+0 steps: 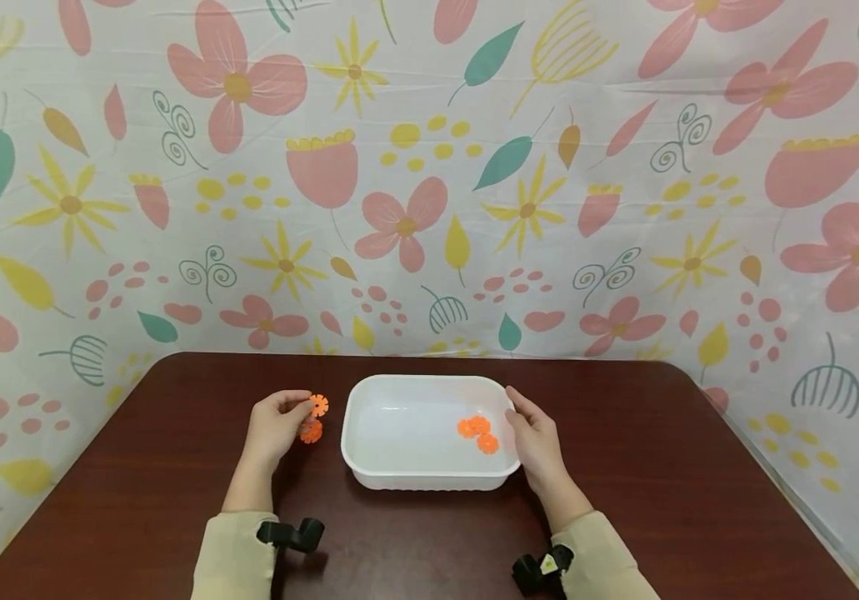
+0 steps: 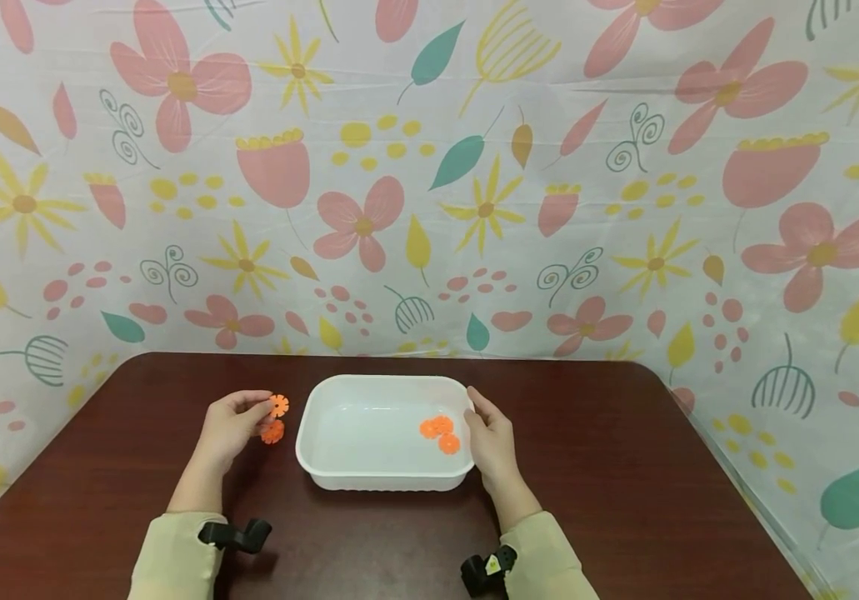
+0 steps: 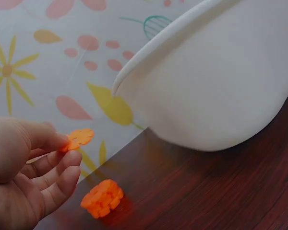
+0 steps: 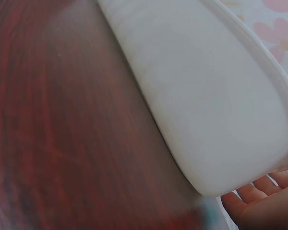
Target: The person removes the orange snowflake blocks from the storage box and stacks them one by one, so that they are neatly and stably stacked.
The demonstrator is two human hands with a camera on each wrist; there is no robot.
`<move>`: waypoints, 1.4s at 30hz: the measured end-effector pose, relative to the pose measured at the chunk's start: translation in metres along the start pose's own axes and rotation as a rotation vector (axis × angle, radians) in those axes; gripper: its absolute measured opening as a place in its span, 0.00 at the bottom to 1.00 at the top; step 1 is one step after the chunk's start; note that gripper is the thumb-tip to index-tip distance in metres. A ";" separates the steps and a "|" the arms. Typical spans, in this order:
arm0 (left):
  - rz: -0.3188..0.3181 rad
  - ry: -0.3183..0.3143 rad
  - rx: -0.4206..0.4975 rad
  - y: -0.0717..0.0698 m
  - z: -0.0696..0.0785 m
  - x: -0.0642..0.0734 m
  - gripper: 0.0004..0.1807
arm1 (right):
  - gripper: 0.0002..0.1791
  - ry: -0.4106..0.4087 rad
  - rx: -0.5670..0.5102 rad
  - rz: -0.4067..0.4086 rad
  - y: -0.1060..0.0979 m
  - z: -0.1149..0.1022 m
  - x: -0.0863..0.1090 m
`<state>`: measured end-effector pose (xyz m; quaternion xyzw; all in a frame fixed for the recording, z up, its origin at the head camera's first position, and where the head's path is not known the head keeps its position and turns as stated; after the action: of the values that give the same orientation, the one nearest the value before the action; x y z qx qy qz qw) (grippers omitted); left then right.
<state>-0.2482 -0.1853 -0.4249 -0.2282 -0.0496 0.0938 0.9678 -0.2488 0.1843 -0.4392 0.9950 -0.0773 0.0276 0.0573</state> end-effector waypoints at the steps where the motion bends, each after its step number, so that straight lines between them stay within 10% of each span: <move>1: -0.004 -0.005 -0.008 -0.001 -0.002 0.000 0.16 | 0.25 0.000 -0.002 0.000 0.000 0.000 0.000; 42: -0.086 -0.046 -0.175 -0.008 -0.025 0.000 0.16 | 0.25 0.011 -0.026 -0.003 0.001 -0.002 0.002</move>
<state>-0.2438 -0.2034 -0.4433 -0.3075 -0.0893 0.0528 0.9459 -0.2473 0.1832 -0.4372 0.9941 -0.0757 0.0320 0.0707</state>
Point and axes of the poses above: each hand's wrist, its own x-axis away from the middle knuckle, its own y-axis out of the palm, z = x × y, the point moved 2 cm from there along -x, towards the middle knuckle, and after that the axes turned 13 degrees about -x, right-handed, at the moved point
